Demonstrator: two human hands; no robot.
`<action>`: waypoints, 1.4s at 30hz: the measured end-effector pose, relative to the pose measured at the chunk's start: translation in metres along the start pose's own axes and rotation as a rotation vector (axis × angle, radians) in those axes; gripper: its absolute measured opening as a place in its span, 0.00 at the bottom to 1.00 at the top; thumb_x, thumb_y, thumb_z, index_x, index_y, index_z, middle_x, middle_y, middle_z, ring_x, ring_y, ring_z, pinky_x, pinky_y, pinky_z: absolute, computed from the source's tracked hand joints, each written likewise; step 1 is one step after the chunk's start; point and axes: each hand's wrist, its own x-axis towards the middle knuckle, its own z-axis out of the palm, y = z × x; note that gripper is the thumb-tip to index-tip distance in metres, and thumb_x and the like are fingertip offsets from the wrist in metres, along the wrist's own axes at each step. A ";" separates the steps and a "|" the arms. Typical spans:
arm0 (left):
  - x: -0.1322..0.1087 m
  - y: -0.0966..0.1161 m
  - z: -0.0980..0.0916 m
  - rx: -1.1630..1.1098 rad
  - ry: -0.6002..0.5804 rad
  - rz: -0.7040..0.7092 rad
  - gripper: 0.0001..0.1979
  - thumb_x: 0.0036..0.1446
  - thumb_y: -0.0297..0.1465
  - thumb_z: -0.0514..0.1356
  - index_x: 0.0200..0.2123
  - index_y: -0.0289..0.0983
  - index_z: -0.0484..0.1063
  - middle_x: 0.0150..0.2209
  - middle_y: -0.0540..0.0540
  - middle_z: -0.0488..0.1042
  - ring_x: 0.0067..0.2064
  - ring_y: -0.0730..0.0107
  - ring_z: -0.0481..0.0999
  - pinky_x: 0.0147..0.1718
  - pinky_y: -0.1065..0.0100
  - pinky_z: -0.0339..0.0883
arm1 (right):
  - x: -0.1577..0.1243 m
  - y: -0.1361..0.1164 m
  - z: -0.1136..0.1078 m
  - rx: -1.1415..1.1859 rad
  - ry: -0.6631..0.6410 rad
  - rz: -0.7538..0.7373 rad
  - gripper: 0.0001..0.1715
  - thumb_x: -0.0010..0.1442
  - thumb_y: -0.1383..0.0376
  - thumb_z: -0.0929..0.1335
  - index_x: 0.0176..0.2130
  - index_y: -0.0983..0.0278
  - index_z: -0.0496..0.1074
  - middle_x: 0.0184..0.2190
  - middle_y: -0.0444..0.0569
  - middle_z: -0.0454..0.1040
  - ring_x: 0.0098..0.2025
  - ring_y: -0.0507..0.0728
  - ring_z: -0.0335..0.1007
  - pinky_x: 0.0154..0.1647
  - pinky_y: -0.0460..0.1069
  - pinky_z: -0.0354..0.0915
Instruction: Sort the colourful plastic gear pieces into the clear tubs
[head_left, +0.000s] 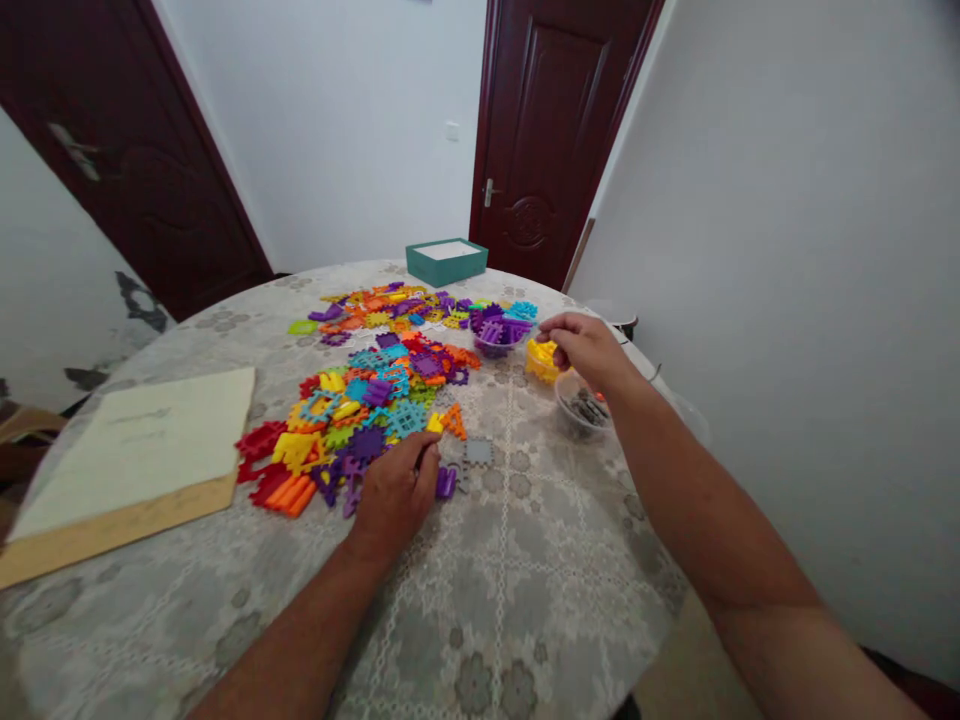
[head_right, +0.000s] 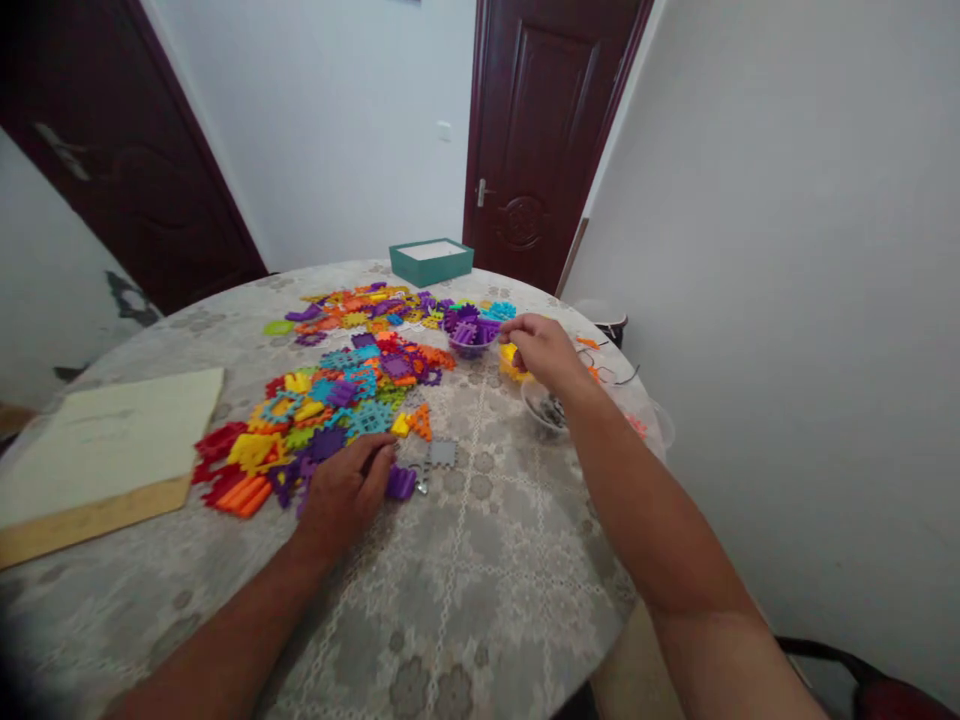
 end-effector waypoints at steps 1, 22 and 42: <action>0.001 0.000 -0.001 0.009 0.004 -0.030 0.12 0.68 0.33 0.55 0.46 0.38 0.78 0.42 0.43 0.83 0.43 0.60 0.83 0.48 0.62 0.74 | -0.020 -0.003 0.011 -0.025 -0.129 -0.012 0.14 0.61 0.70 0.65 0.46 0.65 0.76 0.40 0.50 0.81 0.21 0.47 0.67 0.21 0.42 0.64; 0.002 0.006 0.000 -0.105 -0.108 0.107 0.18 0.66 0.33 0.57 0.58 0.38 0.70 0.51 0.40 0.78 0.46 0.61 0.78 0.52 0.58 0.71 | -0.123 0.031 0.101 0.064 -0.572 -0.019 0.21 0.63 0.54 0.70 0.52 0.61 0.75 0.37 0.45 0.75 0.32 0.53 0.69 0.34 0.47 0.67; 0.026 -0.004 -0.012 -1.016 0.427 -0.664 0.18 0.57 0.31 0.62 0.50 0.39 0.63 0.40 0.49 0.75 0.38 0.65 0.85 0.26 0.72 0.77 | -0.148 0.022 0.122 -0.748 -0.514 -0.315 0.19 0.65 0.58 0.67 0.53 0.62 0.72 0.52 0.57 0.71 0.46 0.61 0.73 0.45 0.52 0.66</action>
